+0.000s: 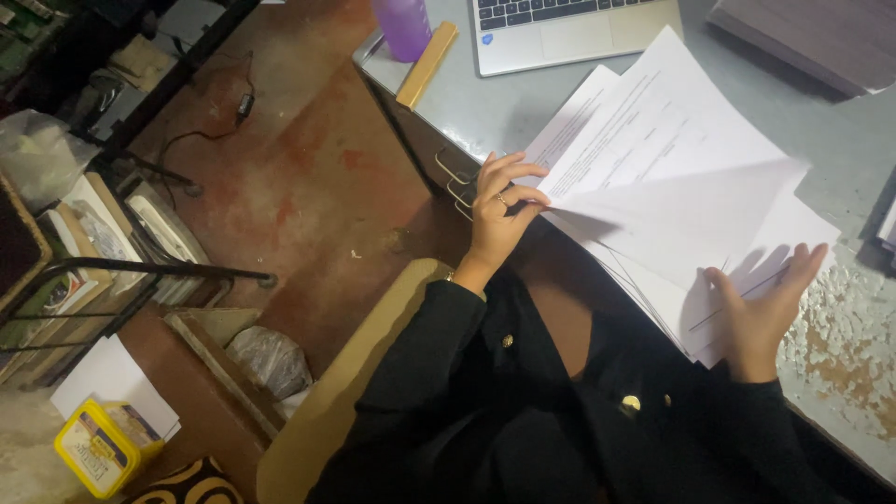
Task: Sorting and organizing stacks of printed documents on a desk
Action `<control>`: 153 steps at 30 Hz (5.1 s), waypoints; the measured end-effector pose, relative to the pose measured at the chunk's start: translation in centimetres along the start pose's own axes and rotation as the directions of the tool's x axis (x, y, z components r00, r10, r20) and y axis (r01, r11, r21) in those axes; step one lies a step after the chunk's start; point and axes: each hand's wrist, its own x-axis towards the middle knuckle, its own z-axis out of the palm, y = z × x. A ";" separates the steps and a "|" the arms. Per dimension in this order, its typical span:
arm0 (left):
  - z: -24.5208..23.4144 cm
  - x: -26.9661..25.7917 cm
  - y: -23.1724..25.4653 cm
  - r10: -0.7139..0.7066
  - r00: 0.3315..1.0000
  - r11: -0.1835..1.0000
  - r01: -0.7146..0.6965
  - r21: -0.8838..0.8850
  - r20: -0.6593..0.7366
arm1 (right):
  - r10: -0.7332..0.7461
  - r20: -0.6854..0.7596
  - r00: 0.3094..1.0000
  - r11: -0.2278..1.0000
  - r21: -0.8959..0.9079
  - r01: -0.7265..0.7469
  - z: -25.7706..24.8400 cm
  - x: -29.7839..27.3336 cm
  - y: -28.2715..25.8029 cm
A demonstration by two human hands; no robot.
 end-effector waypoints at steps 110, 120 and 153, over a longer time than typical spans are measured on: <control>4.8 -0.6 -3.4 -0.532 0.792 0.825 0.564 -0.024 0.300 | -0.191 0.172 0.966 0.981 0.017 0.191 -5.3 8.5 12.5; 5.6 -0.8 -3.4 -0.642 0.732 0.760 0.646 0.066 0.229 | -0.220 0.161 0.962 0.976 0.046 0.215 -4.8 7.9 11.1; 6.7 -0.7 -0.6 -0.617 0.748 0.785 0.605 0.130 0.246 | -0.202 0.133 0.970 0.963 -0.156 0.221 -5.3 7.9 6.6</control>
